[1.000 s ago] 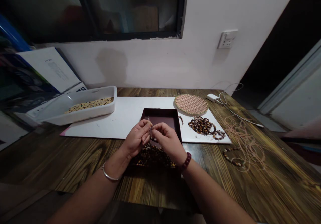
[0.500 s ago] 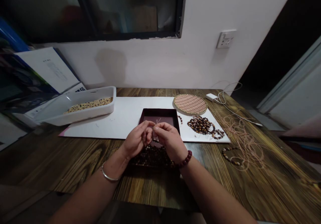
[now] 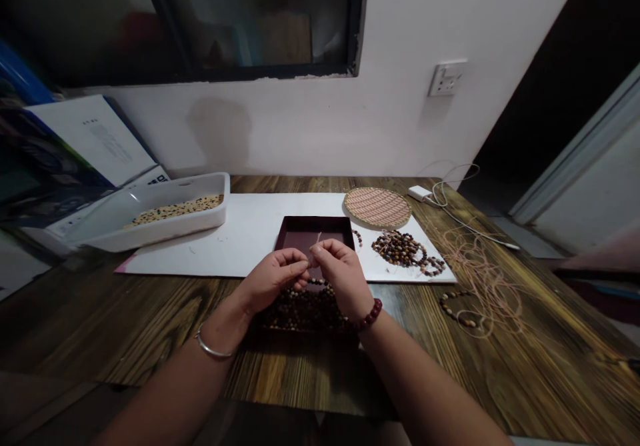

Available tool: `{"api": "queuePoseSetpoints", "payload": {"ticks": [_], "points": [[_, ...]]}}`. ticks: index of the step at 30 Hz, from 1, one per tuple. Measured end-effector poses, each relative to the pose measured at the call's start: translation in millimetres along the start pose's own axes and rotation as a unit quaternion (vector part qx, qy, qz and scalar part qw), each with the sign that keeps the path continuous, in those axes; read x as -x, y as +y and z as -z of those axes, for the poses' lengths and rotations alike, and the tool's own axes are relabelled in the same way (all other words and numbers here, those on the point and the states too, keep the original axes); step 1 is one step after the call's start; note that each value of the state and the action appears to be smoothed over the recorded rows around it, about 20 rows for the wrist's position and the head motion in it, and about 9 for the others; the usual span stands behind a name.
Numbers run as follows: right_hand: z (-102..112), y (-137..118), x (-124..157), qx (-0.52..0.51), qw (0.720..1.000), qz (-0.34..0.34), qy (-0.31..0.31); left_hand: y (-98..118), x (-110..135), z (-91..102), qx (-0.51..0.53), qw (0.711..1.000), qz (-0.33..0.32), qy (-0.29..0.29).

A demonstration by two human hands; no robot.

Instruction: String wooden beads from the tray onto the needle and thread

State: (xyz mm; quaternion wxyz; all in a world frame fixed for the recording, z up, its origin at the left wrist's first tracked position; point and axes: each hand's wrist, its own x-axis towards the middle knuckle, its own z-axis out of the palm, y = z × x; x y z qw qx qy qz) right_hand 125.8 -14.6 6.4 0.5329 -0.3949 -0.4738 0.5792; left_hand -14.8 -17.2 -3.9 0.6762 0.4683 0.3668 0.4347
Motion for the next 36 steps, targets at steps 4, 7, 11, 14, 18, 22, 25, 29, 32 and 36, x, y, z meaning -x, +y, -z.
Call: {"api": "queuePoseSetpoints", "payload": {"ticks": [4,7,11,14,18,22,25,29,32,36], "points": [[3,0,-4,0.014,1.000,-0.011,0.012,2,0,0.4,0.023,1.000,0.006,0.017],[10,2,-11,0.093,0.995,-0.021,0.007,4,-2,2.3,0.049,0.996,-0.003,0.069],[17,9,-16,0.257,0.966,0.019,-0.036,6,-4,4.0,0.079,0.987,-0.031,0.134],[17,11,-15,0.322,0.943,0.043,-0.073,5,-5,2.5,0.080,0.983,-0.052,0.156],[13,8,-9,0.307,0.944,0.091,-0.079,4,-6,-0.6,0.103,0.976,-0.058,0.181],[7,4,0,0.303,0.934,0.167,-0.086,-1,-8,-3.8,0.229,0.961,-0.010,0.153],[3,5,5,0.353,0.902,0.232,-0.094,-6,-9,-6.2,0.290,0.951,0.029,0.104],[1,8,7,0.389,0.886,0.235,-0.092,-9,-10,-7.0,0.324,0.939,0.067,0.096],[1,7,5,0.359,0.910,0.187,-0.085,-7,-10,-5.7,0.341,0.931,0.085,0.096],[5,5,-1,0.326,0.923,0.202,-0.028,-3,-9,-4.3,0.356,0.924,0.092,0.103]]}}
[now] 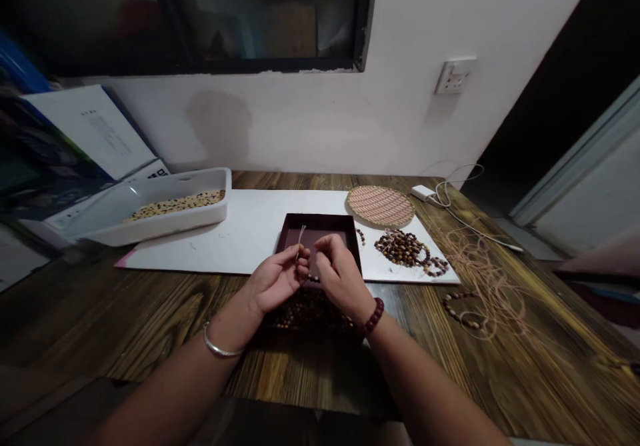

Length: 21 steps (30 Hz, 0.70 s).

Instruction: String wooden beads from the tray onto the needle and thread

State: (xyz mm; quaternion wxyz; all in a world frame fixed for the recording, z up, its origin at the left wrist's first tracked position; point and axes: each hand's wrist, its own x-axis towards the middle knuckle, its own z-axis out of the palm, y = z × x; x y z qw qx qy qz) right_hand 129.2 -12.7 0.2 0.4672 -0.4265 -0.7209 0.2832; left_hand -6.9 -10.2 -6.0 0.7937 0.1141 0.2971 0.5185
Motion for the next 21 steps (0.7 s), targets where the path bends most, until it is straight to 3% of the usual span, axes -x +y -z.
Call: {"api": "queuePoseSetpoints", "payload": {"ticks": [3,8,14,21], "points": [[2.1,2.6,-1.5,0.029,0.999,0.032,0.018,2.7,1.8,-1.4,-0.003,1.000,-0.012,-0.011],[1.0,2.1,2.1,0.089,0.991,0.093,-0.024,4.0,2.9,-0.3,-0.006,0.999,-0.020,-0.040],[-2.2,2.0,3.8,0.144,0.979,0.145,-0.019,2.1,4.4,0.5,-0.029,0.998,-0.020,-0.059],[-0.6,0.8,3.8,0.219,0.963,0.153,-0.013,-0.2,7.3,-2.4,-0.077,0.992,-0.064,-0.076]]}}
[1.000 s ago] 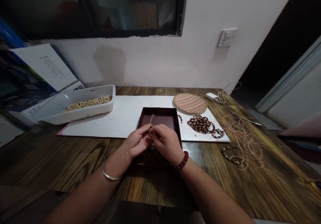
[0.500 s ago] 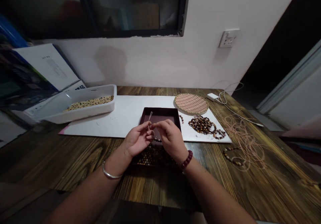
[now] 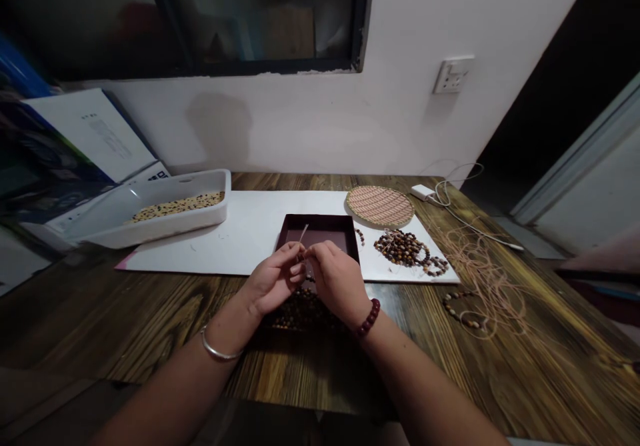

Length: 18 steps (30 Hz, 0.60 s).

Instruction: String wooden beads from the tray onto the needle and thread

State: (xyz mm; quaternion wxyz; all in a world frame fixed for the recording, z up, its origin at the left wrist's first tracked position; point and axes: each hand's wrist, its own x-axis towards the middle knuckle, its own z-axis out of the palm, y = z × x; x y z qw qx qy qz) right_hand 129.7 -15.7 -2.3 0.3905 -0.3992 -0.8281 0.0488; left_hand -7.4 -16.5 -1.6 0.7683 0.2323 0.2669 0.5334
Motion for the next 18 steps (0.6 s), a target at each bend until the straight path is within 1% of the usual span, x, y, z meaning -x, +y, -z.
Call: {"api": "queuePoseSetpoints", "payload": {"ticks": [2,4,7,9,10,14,18], "points": [[1.3,-0.2,-0.7,-0.020,1.000,-0.009,-0.005,0.3,-0.7,0.5,-0.010,1.000,-0.018,0.002],[3.0,-0.8,-1.6,-0.055,0.998,-0.031,-0.019,0.9,-2.3,1.9,-0.001,1.000,-0.023,0.010],[6.3,-2.6,-2.3,-0.104,0.991,-0.072,-0.030,2.1,-5.1,4.0,0.037,0.998,-0.012,0.056],[8.3,-3.4,-2.3,-0.110,0.990,-0.088,-0.028,2.5,-6.5,4.5,0.064,0.995,-0.013,0.080],[9.0,-3.5,-2.1,-0.101,0.990,-0.090,-0.027,2.7,-7.0,4.4,0.074,0.994,-0.015,0.084],[8.0,-2.3,-0.3,-0.038,0.997,-0.059,-0.042,3.2,-7.7,2.6,0.095,0.992,-0.020,0.084],[3.4,-2.7,2.1,-0.007,0.998,-0.028,-0.054,3.4,-7.3,0.6,0.093,0.991,-0.026,0.091]]}}
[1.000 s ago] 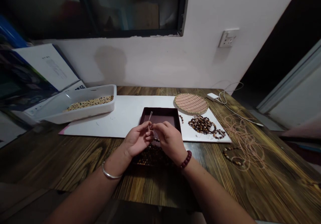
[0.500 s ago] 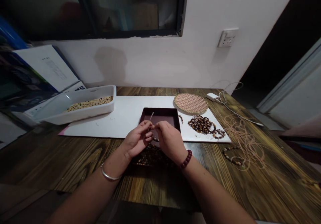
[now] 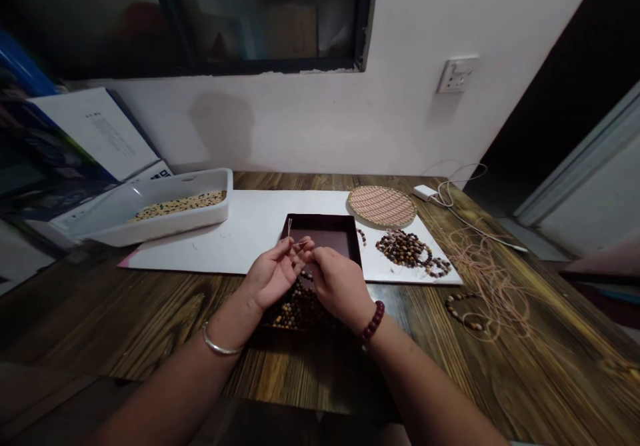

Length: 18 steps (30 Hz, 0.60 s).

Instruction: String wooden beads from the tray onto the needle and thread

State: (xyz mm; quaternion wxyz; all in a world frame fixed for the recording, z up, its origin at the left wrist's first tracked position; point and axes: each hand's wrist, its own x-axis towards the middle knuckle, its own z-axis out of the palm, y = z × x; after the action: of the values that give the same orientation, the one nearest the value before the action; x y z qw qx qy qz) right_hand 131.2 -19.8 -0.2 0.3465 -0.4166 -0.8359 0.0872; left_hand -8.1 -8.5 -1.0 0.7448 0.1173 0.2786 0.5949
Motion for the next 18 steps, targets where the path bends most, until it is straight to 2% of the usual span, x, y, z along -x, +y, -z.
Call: {"api": "queuePoseSetpoints", "payload": {"ticks": [11,18], "points": [[-4.7,-2.2,1.4,0.077,0.997,0.025,-0.001,-2.6,2.4,-1.6,-0.002,1.000,-0.010,-0.007],[-6.4,0.0,1.5,0.078,0.997,0.023,-0.006,-2.4,3.3,-3.4,-0.009,1.000,-0.007,-0.006]]}}
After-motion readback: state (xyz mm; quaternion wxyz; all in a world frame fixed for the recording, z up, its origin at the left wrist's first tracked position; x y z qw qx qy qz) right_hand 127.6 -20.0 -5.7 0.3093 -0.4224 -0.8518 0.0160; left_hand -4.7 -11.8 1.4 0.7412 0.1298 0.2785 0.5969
